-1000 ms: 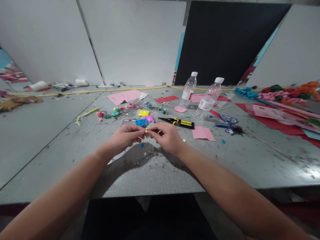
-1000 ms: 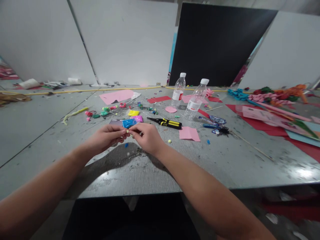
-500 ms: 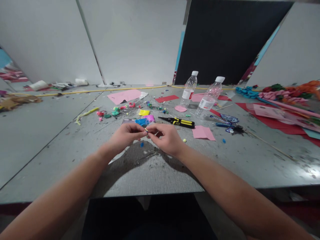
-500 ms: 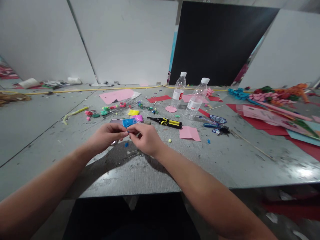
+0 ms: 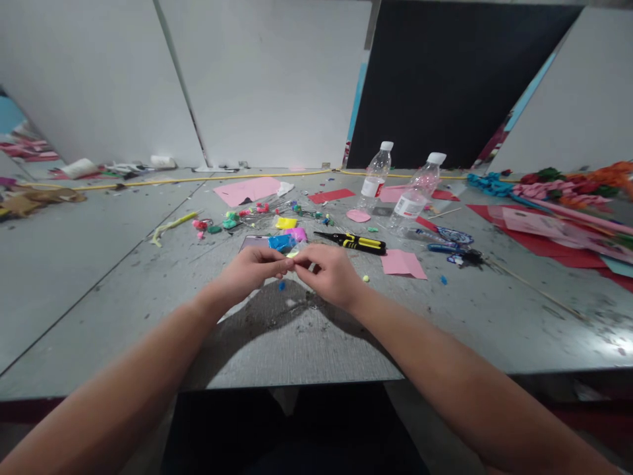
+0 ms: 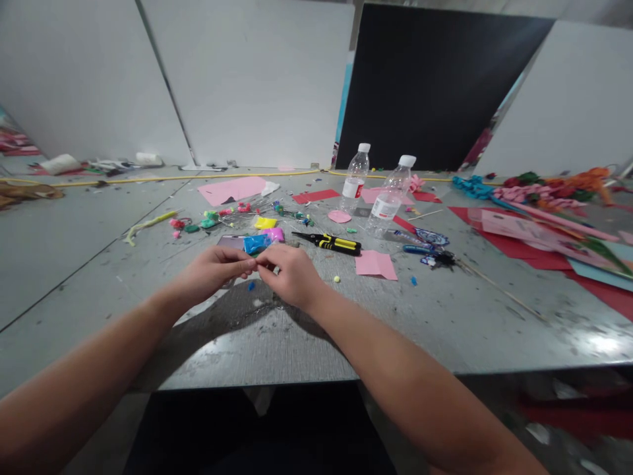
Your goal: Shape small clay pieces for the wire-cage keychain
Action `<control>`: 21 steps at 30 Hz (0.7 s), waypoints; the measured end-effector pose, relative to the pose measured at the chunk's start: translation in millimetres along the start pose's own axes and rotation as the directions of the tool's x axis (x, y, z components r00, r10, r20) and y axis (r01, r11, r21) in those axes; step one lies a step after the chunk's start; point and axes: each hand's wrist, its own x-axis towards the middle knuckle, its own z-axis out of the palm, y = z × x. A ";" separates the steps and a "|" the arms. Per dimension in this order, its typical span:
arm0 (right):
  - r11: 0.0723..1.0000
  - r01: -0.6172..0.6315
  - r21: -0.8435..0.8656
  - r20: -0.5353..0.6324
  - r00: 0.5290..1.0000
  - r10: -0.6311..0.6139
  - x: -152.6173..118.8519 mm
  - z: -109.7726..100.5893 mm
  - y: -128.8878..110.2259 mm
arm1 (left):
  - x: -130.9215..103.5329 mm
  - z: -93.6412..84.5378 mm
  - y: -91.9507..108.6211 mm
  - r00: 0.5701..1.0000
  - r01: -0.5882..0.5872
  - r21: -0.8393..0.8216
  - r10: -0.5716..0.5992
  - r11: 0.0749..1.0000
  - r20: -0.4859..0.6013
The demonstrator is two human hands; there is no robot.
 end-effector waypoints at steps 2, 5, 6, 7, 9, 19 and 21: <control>1.000 -0.008 0.000 -0.008 1.000 0.008 -0.2 0.2 -0.4 | 1.6 -0.1 -2.7 1.000 0.004 -0.003 -0.004 1.000 0.010; 0.998 -0.057 0.019 -0.033 0.998 0.057 -0.3 0.7 0.5 | 4.1 -0.2 -6.3 1.000 0.000 -0.007 0.000 1.000 0.016; 0.997 -0.077 0.031 -0.038 0.996 0.078 -0.2 1.0 0.8 | 4.7 -0.3 -7.3 1.000 -0.004 -0.007 0.005 1.000 0.015; 0.994 -0.098 0.046 -0.039 0.994 0.099 0.0 1.3 0.8 | 5.1 -0.4 -8.2 1.000 -0.010 -0.004 0.010 1.000 0.014; 0.988 -0.136 0.078 -0.027 0.990 0.139 0.3 2.3 0.3 | 5.3 -0.5 -9.5 1.000 -0.027 0.007 0.027 1.000 0.010; 0.861 -0.392 0.323 0.125 0.920 0.371 -0.6 7.5 0.4 | 7.3 -1.3 -11.6 0.953 -0.269 0.149 0.286 0.952 -0.104; 0.824 -0.429 0.369 0.153 0.903 0.402 -0.1 7.0 0.1 | 7.8 -1.4 -10.8 0.932 -0.321 0.157 0.341 0.934 -0.126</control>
